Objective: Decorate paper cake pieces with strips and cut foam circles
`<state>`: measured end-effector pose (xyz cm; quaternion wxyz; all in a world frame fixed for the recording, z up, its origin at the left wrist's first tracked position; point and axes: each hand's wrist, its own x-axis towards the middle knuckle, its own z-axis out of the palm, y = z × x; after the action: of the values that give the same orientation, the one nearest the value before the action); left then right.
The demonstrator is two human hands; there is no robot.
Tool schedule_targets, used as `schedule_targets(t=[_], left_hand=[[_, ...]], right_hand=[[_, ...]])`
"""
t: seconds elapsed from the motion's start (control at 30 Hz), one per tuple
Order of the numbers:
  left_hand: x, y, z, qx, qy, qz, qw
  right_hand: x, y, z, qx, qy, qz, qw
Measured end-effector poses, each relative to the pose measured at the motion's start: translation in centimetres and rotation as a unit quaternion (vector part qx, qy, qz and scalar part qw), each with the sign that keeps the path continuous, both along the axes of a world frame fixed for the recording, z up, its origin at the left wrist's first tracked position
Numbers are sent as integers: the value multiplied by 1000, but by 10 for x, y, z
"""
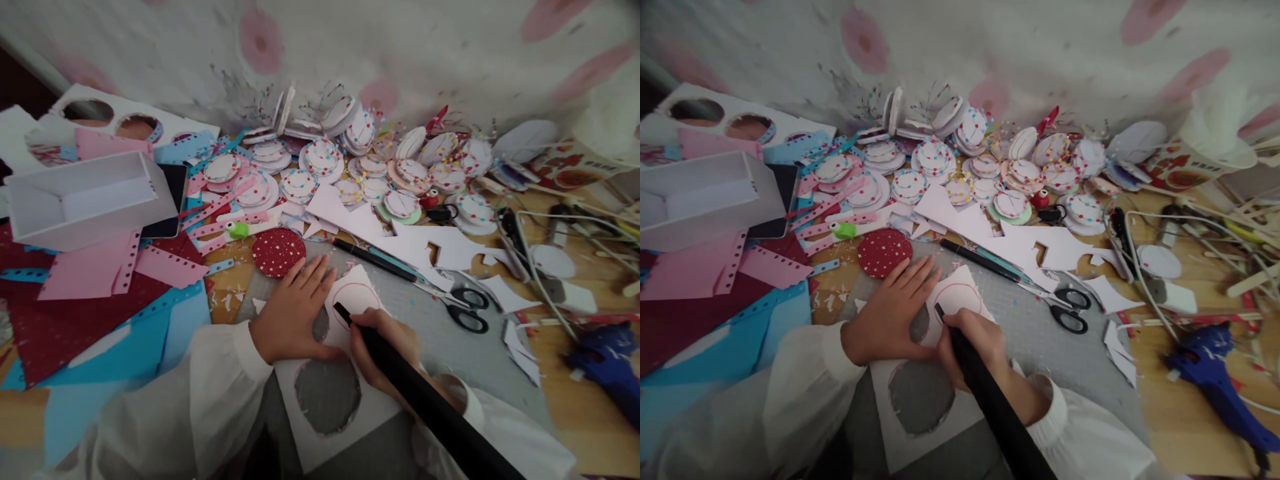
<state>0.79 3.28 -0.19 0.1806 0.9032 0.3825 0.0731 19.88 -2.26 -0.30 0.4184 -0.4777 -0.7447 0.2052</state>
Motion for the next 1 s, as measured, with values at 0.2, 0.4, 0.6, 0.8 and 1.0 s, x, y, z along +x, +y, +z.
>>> schedule_targets(t=[0.2,0.4,0.6,0.8,1.0], left_hand=[[1,0,1,12,2,-1,1000],[0,0,0,21,7,-2,1000],[1,0,-1,27,7,-4,1000],[1,0,0,19,11,-1,1000],[0,0,-1,17,6,-1,1000]], right_hand=[[-3,2,-2,28,-2,8,1000],[-4,0,-4,19,14,20,1000],[-3,3,0,32,12,36,999],[-1,4,0,33,10,50,998],[1,3,1,36,8,56,998]])
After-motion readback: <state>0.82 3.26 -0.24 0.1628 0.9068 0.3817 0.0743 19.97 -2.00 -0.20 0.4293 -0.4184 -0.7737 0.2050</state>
